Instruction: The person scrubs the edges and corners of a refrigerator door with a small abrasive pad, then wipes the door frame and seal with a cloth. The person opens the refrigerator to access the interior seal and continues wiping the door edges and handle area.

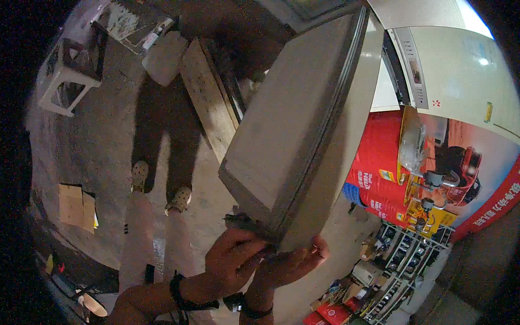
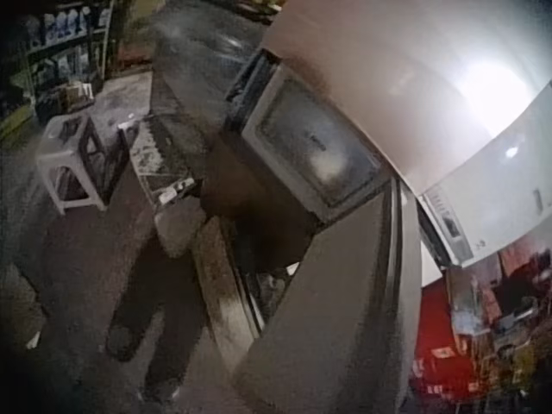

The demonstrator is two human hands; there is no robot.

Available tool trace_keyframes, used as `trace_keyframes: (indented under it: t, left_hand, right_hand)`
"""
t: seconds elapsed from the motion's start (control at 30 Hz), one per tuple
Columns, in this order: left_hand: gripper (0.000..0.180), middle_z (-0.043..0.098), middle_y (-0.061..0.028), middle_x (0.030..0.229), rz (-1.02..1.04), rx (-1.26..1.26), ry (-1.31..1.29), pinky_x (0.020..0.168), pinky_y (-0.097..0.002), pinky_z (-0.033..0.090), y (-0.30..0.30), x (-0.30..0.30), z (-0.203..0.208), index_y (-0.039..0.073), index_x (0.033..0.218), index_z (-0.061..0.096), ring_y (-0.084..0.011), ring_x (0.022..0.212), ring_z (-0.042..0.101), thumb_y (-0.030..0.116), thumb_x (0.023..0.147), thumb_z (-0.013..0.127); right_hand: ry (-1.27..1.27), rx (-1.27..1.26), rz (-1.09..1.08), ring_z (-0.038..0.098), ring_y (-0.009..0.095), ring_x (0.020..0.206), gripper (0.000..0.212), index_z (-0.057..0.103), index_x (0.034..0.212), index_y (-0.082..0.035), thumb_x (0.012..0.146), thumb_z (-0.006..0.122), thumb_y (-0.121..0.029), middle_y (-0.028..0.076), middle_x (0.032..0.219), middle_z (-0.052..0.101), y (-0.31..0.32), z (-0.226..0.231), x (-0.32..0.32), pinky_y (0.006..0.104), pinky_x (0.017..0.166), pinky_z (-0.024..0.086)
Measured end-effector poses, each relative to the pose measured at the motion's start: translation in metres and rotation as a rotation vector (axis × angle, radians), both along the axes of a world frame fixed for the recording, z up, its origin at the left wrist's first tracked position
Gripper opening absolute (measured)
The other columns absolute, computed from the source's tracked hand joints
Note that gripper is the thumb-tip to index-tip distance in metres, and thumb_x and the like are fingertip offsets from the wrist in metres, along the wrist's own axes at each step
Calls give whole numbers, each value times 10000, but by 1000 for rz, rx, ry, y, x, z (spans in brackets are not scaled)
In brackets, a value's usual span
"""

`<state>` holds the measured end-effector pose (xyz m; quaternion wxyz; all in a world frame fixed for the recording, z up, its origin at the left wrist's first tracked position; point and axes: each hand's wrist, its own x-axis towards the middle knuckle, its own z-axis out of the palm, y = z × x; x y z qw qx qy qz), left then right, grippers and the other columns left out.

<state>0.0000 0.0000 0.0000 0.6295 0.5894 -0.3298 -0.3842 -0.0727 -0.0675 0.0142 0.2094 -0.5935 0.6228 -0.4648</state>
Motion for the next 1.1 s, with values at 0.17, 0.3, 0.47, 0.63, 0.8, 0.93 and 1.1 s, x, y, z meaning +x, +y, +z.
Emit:
trace_keyframes:
  t: [0.17, 0.3, 0.47, 0.63, 0.8, 0.93, 1.1]
  left_hand:
    - [445, 587, -103, 1077, 249, -89, -28, 812, -333, 516, -3, -8, 5, 57, 1220, 626, -260, 992, 583, 51, 788, 734]
    - [444, 575, -99, 1037, 234, -125, -164, 784, -337, 516, -4, 0, 5, 52, 1241, 627, -254, 948, 582, 48, 805, 713]
    - [385, 566, -94, 1013, 130, -208, -133, 750, -338, 528, -3, 10, -4, 87, 1176, 683, -234, 907, 594, 12, 798, 690]
    - [253, 567, -112, 1086, 22, -65, 203, 818, -321, 512, 15, 10, -26, 82, 1118, 688, -244, 956, 611, 13, 887, 611]
    - [254, 558, -125, 1117, 6, 107, 8, 861, -357, 513, 48, 20, -58, 68, 1109, 671, -273, 989, 612, 1, 871, 611]
    - [285, 557, -139, 1187, 43, 88, 11, 879, -374, 513, 48, 25, -73, 47, 1123, 652, -304, 1029, 603, -14, 847, 616]
    - [309, 558, -129, 1230, 172, -368, -111, 883, -384, 521, 5, 12, -67, 24, 1143, 641, -310, 1063, 587, 9, 834, 645]
  right_hand:
    - [203, -68, 155, 491, 177, 1001, 634, 439, 1172, -32, 938, 492, -619, 86, 1075, 487, 4, 0, -6, 341, 894, 404]
    - [72, -59, 208, 486, 173, 994, 607, 427, 1169, -34, 941, 519, -588, 76, 1060, 475, 8, 2, 3, 327, 881, 409]
    - [-106, 37, 180, 476, 179, 1034, 552, 418, 1177, -38, 947, 566, -517, 74, 1076, 462, 11, 3, 5, 341, 912, 405]
    - [58, -35, 233, 482, 192, 1105, 439, 451, 1211, -36, 975, 571, -387, 81, 1144, 490, 6, 8, -11, 357, 958, 399]
    - [-81, -19, 219, 477, 193, 1119, 340, 490, 1189, -55, 954, 601, -275, 76, 1149, 492, 2, 4, -12, 364, 971, 395]
    - [-108, -38, 200, 485, 187, 1111, 292, 497, 1194, -76, 982, 526, -275, 72, 1138, 499, 5, 2, -9, 366, 971, 403]
    - [-110, -80, 286, 511, 173, 1153, 317, 499, 1226, -42, 1023, 462, -283, 76, 1177, 535, 9, -1, 5, 372, 1006, 414]
